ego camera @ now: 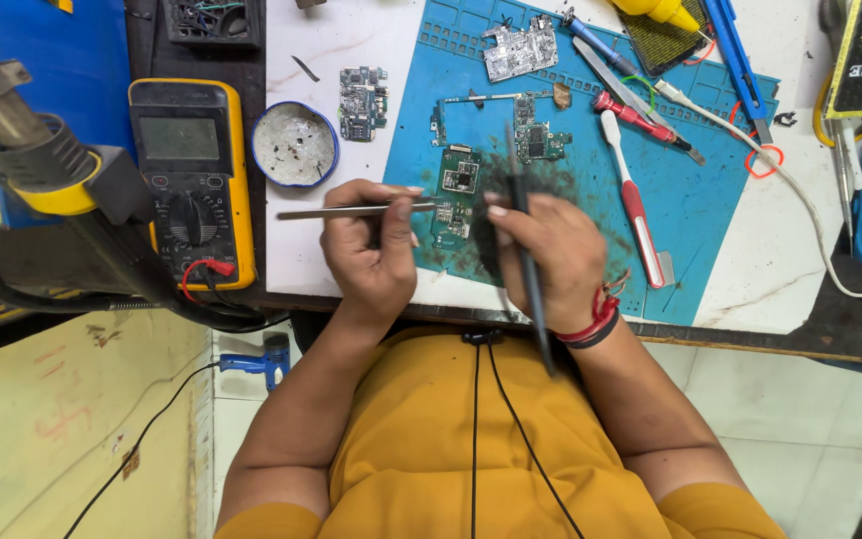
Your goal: The person solders a small circuit board on a repair bench, holding the board with a tool in one hand while applying a soldering iron and solder wire to the board's components. They occasionally reposition the board and dip the iron tip in a small container during the work.
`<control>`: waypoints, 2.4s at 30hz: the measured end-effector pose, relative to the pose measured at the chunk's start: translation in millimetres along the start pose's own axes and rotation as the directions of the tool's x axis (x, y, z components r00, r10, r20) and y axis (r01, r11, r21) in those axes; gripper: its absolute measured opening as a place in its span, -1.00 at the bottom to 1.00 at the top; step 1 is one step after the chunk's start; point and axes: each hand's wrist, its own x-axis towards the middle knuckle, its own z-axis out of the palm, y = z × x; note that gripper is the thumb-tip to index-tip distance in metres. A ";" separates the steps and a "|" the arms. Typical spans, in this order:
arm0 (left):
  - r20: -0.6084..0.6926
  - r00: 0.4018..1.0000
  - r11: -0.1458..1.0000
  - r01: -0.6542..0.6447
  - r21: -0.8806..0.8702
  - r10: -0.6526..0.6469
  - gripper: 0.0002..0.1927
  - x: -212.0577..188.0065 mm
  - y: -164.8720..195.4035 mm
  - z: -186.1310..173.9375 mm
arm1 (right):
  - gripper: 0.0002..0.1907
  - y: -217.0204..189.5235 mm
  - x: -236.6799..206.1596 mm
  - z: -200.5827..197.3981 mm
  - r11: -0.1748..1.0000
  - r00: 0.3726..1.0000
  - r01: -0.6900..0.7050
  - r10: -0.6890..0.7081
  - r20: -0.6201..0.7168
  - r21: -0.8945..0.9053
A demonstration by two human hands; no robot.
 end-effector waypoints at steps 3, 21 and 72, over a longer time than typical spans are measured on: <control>-0.079 0.997 0.994 -0.002 -0.111 -0.007 -0.80 -2.8 -2.8 -4.5 | -0.51 -0.9 8.2 3.7 0.994 0.985 0.087 -0.075 0.154 -0.067; -0.115 0.992 0.984 -0.073 -0.161 0.054 -0.81 -4.3 -4.6 -8.4 | -0.61 -17.0 12.1 3.3 0.971 0.987 0.107 -0.078 0.142 -0.214; 0.147 0.989 0.938 -0.035 0.344 -0.017 -0.89 10.3 13.4 6.3 | -0.93 6.4 -17.4 0.8 0.954 0.980 -0.157 0.182 -0.079 0.257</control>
